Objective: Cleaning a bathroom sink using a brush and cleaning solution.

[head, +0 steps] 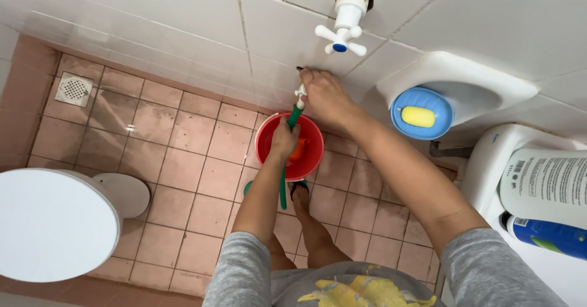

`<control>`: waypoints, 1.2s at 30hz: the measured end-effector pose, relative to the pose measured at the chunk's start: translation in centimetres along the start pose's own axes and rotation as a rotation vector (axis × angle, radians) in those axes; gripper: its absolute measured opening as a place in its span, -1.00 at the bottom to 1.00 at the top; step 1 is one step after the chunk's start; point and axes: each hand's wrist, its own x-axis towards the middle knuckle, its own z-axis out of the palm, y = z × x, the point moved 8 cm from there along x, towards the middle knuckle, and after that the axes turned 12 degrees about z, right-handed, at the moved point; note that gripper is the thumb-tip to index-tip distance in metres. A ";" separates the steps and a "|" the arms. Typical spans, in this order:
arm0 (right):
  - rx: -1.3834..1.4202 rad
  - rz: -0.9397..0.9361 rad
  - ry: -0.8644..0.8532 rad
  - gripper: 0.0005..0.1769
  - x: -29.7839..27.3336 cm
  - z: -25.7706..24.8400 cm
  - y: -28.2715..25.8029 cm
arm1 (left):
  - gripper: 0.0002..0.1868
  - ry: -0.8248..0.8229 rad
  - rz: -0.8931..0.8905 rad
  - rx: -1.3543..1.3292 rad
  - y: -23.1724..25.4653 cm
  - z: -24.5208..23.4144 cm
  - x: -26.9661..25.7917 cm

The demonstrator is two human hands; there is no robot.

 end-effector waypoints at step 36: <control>1.198 0.097 0.336 -0.82 -1.6 18.1 5.5 | -0.66 0.085 0.254 -0.407 0.9 -0.3 2.9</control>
